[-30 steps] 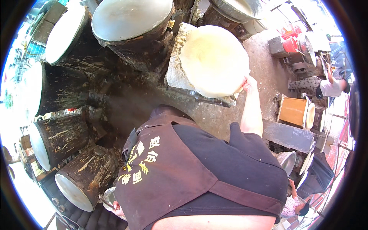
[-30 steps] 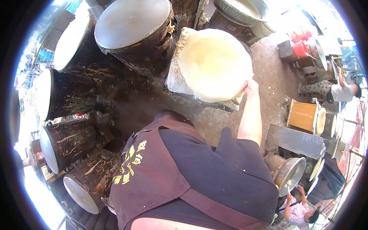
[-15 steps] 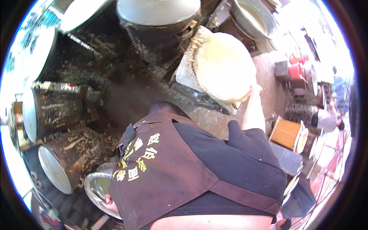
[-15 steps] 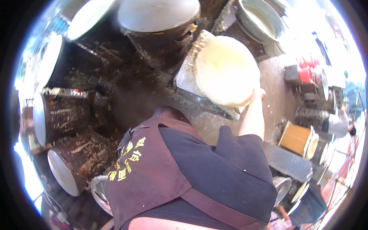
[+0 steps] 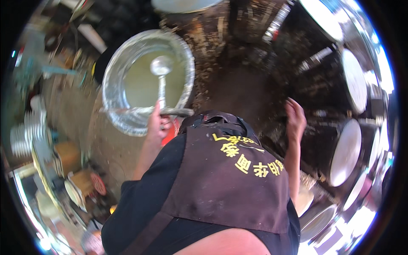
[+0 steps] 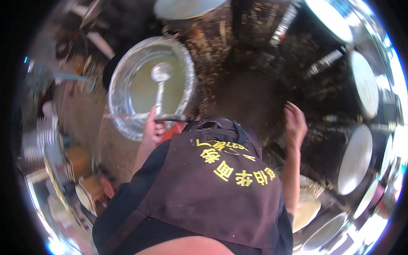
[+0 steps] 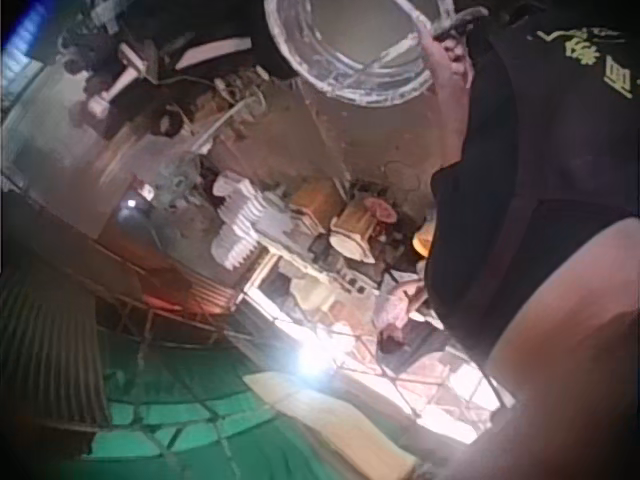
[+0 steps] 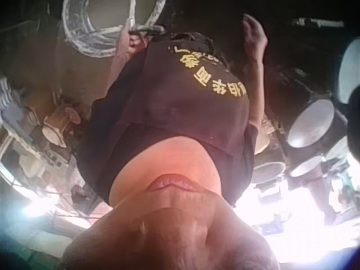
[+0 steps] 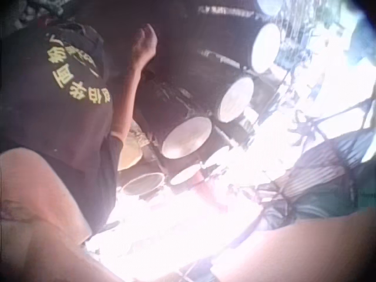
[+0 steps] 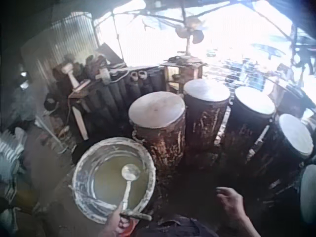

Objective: The person ladles batter onto multiple hot cylindrical griddles, spreads it into thin crepes, flips them with a spatula, and stacks the finished crepes on a nearby surface. The process is repeated continuously across several griddles.

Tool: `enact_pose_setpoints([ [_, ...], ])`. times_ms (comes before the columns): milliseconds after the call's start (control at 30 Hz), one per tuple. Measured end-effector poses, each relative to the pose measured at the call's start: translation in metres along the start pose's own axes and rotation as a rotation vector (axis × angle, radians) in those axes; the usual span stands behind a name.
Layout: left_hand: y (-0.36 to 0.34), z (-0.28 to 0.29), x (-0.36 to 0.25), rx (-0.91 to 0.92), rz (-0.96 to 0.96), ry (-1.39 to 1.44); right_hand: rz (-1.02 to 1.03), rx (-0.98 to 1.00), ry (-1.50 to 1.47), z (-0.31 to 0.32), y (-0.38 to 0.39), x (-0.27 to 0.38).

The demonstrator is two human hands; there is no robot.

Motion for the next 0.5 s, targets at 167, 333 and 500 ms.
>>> enact_pose_setpoints([
  [167, 0.018, -0.009, 0.013, -0.136, -0.073, -0.05, 0.153, 1.32, 0.153, -0.317, 0.028, 0.116],
  [333, 0.006, 0.028, 0.02, -0.173, -0.114, -0.166, 0.142, 1.495, 0.075, -0.395, 0.085, 0.074],
  [500, -0.047, 0.149, 0.019, -0.493, -0.561, -1.171, 0.004, 1.034, 0.016, -0.366, 0.034, 0.045],
])
Point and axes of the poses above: each hand's wrist, its own y-axis away from the middle knuckle, its own z-axis out of the back of the hand, x = y × z, the point moved 5 cm from there along -y, towards the middle knuckle, and after that the axes turned 15 degrees about -y, right-handed, at the moved point
